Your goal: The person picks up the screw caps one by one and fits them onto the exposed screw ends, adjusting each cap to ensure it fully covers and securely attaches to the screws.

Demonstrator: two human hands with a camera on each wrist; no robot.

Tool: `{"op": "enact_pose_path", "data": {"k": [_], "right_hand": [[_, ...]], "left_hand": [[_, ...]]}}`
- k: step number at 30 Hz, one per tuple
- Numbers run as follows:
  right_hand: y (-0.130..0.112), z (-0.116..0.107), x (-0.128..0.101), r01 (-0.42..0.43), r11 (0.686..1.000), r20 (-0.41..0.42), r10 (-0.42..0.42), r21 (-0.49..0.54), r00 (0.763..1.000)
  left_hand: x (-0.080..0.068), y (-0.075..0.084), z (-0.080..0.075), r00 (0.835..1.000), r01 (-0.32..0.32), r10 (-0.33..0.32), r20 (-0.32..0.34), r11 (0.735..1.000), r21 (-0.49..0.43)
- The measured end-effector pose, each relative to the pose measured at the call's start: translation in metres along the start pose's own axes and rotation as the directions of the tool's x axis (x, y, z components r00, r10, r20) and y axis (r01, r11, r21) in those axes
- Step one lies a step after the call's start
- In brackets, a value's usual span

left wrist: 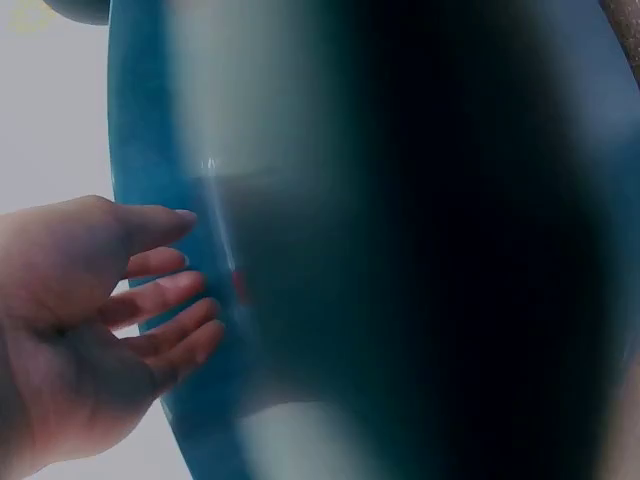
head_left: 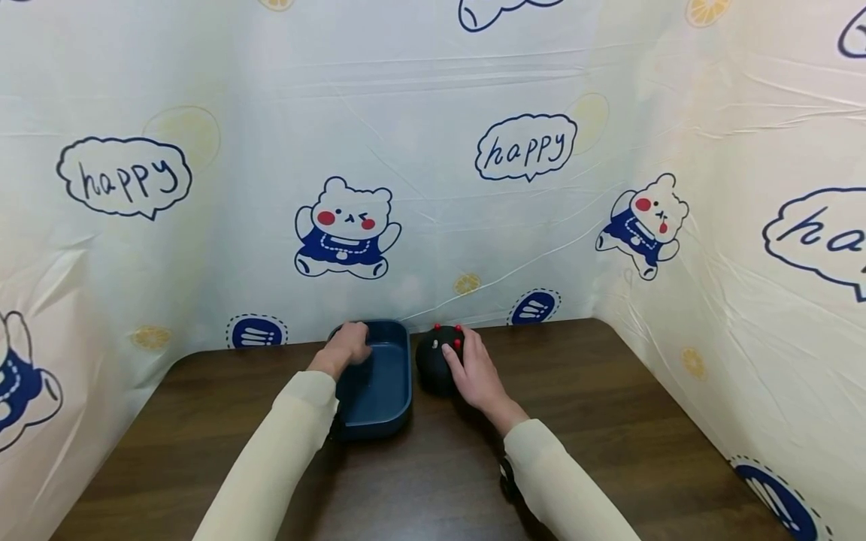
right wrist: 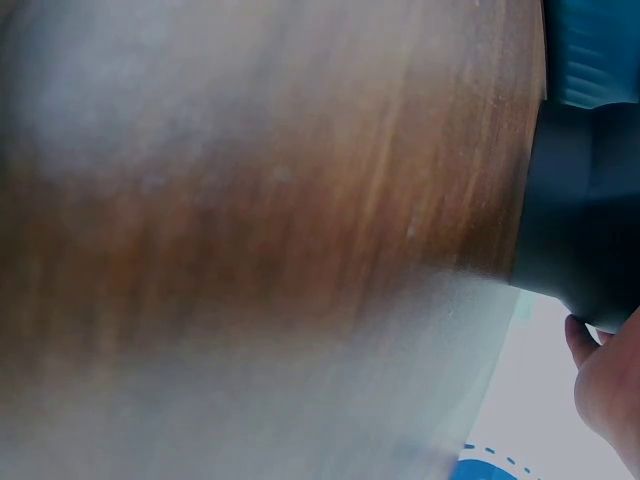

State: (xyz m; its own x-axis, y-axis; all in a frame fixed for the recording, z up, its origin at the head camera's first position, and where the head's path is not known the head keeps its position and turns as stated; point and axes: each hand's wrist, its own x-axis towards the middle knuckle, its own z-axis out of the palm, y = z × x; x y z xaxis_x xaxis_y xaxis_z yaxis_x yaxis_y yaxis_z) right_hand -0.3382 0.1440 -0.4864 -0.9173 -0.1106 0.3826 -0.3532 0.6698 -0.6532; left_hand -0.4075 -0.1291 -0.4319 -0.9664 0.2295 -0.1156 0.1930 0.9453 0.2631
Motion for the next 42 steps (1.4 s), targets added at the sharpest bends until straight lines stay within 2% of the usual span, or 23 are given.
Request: {"op": "enact_pose_path", "data": {"k": [9,12,23,30,42], "right_hand": [[-0.001,0.0,-0.001,-0.017,1.0,0.01,0.017,-0.009,1.0],[-0.003,-0.001,-0.001,-0.02,1.0,0.011,0.02,-0.008,1.0],[-0.003,0.001,-0.004,-0.022,1.0,0.005,0.022,0.008,1.0],[-0.003,-0.001,-0.004,-0.021,1.0,0.005,0.021,0.011,1.0],[-0.004,-0.002,-0.003,-0.022,1.0,0.01,0.022,-0.001,1.0]], "left_hand": [[-0.003,-0.005,-0.002,0.993,0.029,-0.027,0.114,0.999,-0.018],[-0.002,-0.006,0.0,0.991,0.033,-0.03,0.128,0.999,-0.018],[-0.008,-0.008,0.004,0.993,0.005,-0.002,0.118,1.0,-0.027],[-0.006,-0.008,0.006,0.991,0.017,-0.01,0.136,0.999,-0.045],[-0.004,-0.009,0.014,0.995,0.025,-0.02,0.095,0.998,-0.052]]}}
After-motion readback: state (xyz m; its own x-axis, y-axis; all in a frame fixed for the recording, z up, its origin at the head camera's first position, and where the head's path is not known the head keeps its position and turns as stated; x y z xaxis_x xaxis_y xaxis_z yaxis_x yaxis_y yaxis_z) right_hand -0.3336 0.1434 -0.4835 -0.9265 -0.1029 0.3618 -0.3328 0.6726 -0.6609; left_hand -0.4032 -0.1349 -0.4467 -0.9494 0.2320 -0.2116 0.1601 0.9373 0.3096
